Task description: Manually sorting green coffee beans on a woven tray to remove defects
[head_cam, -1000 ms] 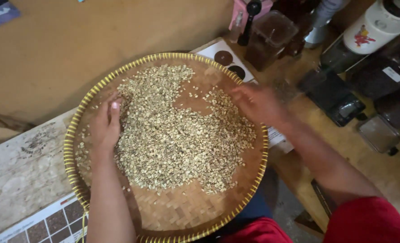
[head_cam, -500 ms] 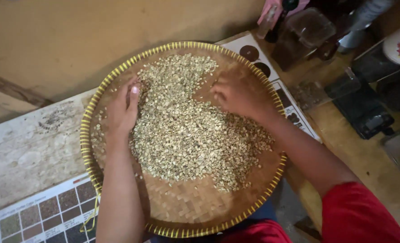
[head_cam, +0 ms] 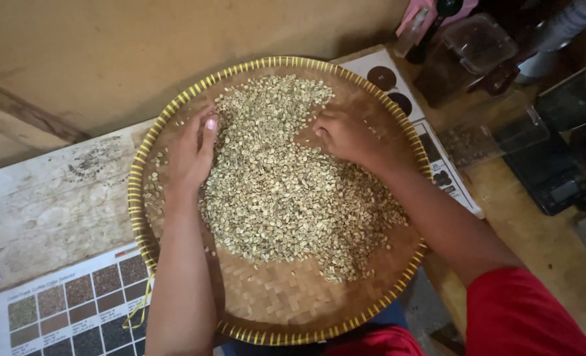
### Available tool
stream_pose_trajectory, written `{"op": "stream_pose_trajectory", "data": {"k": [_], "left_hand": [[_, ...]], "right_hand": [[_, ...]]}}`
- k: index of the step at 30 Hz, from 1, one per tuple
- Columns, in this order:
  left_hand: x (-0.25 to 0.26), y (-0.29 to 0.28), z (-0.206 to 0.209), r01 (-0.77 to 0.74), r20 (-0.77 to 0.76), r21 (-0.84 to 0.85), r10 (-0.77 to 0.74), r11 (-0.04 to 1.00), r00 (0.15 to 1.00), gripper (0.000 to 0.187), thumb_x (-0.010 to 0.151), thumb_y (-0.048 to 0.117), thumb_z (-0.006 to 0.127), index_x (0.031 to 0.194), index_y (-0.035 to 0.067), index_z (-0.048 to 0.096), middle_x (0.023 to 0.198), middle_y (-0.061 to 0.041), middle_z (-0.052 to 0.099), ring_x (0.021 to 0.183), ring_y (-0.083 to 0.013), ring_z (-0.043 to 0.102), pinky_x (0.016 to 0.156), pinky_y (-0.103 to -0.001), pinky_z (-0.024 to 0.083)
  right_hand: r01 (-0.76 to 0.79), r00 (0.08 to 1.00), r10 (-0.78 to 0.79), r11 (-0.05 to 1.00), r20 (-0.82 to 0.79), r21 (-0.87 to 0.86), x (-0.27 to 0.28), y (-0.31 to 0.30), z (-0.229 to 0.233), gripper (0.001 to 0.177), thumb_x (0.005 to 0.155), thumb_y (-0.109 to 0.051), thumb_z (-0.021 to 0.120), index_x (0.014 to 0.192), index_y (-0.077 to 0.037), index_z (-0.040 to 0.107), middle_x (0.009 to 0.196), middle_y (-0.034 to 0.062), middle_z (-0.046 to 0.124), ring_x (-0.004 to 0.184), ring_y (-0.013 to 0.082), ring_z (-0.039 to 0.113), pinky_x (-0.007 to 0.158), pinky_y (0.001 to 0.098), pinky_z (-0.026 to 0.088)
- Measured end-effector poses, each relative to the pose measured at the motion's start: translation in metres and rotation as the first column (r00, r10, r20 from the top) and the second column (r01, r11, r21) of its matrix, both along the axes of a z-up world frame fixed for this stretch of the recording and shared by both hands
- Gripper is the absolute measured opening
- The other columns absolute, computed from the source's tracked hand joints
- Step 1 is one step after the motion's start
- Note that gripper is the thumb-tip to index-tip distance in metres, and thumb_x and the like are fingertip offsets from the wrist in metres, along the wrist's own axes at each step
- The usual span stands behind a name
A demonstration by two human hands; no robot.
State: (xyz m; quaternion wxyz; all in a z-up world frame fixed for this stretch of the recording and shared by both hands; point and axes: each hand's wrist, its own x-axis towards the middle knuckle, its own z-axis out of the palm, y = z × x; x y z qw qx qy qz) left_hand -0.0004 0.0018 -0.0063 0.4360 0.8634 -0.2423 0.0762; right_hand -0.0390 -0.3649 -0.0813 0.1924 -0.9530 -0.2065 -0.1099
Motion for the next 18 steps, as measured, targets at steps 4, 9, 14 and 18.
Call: {"op": "stream_pose_trajectory", "data": {"k": [4, 9, 14, 18], "left_hand": [[-0.006, 0.001, 0.01, -0.007, 0.017, -0.005, 0.007, 1.0, 1.0, 0.039, 0.112, 0.031, 0.05, 0.146, 0.014, 0.061, 0.123, -0.017, 0.073, 0.118, -0.0411, 0.066, 0.103, -0.054, 0.048], [-0.003, 0.003, 0.005, -0.015, 0.005, 0.004, 0.015, 1.0, 1.0, 0.039, 0.113, 0.029, 0.048, 0.145, 0.011, 0.06, 0.124, -0.019, 0.072, 0.117, -0.044, 0.065, 0.105, -0.057, 0.046], [-0.007, -0.002, 0.016, -0.026, -0.074, 0.024, 0.028, 0.999, 0.997, 0.042, 0.112, 0.037, 0.045, 0.146, 0.017, 0.058, 0.127, -0.014, 0.071, 0.12, -0.0403, 0.064, 0.106, -0.055, 0.046], [-0.004, -0.008, 0.015, -0.068, -0.177, 0.089, 0.083, 0.994, 0.981, 0.066, 0.103, 0.063, 0.028, 0.146, 0.021, 0.055, 0.148, -0.018, 0.057, 0.134, -0.0405, 0.054, 0.109, -0.06, 0.038]], "right_hand": [[0.056, 0.998, -0.051, 0.988, 0.039, -0.143, -0.008, 0.007, 0.0, 0.006, 0.096, -0.022, 0.064, 0.095, -0.017, 0.063, 0.086, 0.0039, 0.062, 0.09, 0.0276, 0.07, 0.083, 0.0398, 0.053], [0.157, 0.987, -0.16, 0.967, -0.001, -0.202, -0.049, 0.014, 0.108, 0.024, 0.082, -0.018, 0.075, 0.102, -0.012, 0.063, 0.091, 0.011, 0.064, 0.098, 0.0351, 0.065, 0.09, 0.0491, 0.045], [0.332, 0.93, -0.356, 0.92, 0.093, 0.206, -0.075, -0.077, 0.104, 0.017, 0.113, -0.03, 0.064, 0.122, -0.016, 0.065, 0.095, 0.0106, 0.067, 0.097, 0.0336, 0.068, 0.087, 0.0419, 0.05], [0.569, 0.801, -0.574, 0.818, 0.167, 0.085, -0.135, -0.131, 0.151, 0.021, 0.1, 0.012, 0.058, 0.12, 0.006, 0.064, 0.109, 0.0258, 0.066, 0.099, 0.041, 0.064, 0.084, 0.0498, 0.048]]}}
